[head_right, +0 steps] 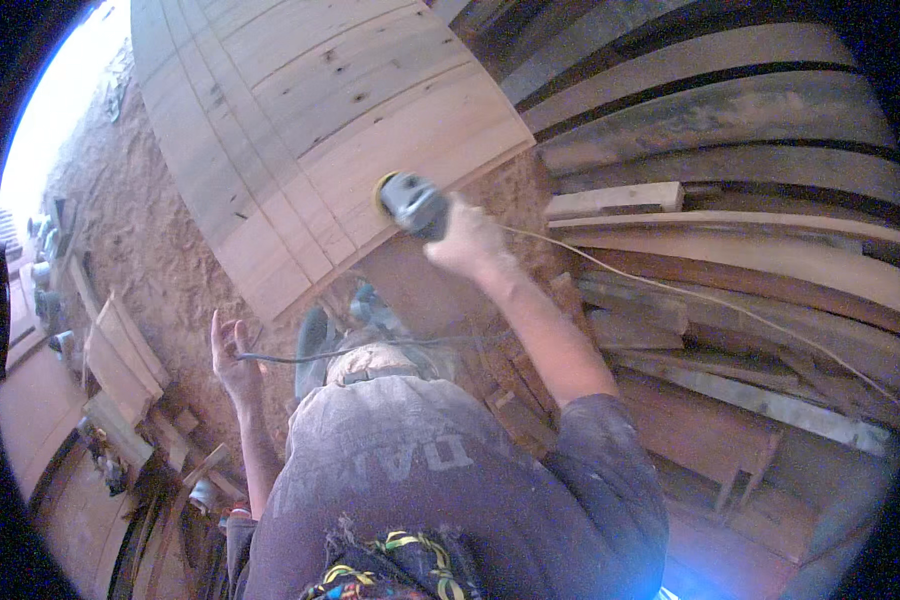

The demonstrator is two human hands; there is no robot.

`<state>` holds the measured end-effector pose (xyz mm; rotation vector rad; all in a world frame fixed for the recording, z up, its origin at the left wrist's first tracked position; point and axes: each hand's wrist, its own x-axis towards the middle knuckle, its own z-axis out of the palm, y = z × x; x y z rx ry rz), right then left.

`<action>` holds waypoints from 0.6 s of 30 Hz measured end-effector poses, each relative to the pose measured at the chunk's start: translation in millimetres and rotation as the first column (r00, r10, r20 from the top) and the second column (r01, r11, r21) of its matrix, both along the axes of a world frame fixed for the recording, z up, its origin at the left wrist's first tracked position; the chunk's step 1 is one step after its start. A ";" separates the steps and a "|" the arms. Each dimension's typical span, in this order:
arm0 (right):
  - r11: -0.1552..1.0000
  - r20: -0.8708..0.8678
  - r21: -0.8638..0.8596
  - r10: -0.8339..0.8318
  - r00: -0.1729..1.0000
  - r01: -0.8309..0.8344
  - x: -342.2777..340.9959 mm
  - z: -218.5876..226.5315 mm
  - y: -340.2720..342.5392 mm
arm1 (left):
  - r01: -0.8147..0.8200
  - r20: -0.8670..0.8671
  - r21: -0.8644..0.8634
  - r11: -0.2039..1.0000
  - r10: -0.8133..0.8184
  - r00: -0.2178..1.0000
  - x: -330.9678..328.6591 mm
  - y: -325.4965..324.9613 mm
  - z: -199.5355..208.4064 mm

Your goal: The person uses an orbital sander to smooth the surface of a large wooden board. They move the sander across the board in overlapping passes while holding the power cord with the other hand. The board remains stationary on a workbench throughout the clip.

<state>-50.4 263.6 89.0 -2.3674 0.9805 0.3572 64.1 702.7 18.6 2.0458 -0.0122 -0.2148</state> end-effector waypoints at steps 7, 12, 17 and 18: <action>0.865 0.209 0.352 -0.444 0.871 0.357 -41.4 -10.8 -147.1 | -0.078 0.165 0.113 0.991 0.059 0.985 6.4 -15.9 12.4; 0.702 0.307 0.637 -0.609 0.731 0.318 -10.5 -3.5 -122.8 | -0.511 0.017 -0.088 0.855 0.514 0.858 18.4 34.3 16.0; 0.894 0.288 0.439 -0.238 0.928 0.094 71.2 7.0 -29.0 | -0.512 -0.179 -0.083 0.855 0.493 0.852 53.2 56.6 -13.9; 0.912 0.300 0.409 -0.140 0.944 0.006 91.4 8.1 0.6 | -0.504 -0.197 -0.118 0.856 0.477 0.857 63.9 50.7 -15.7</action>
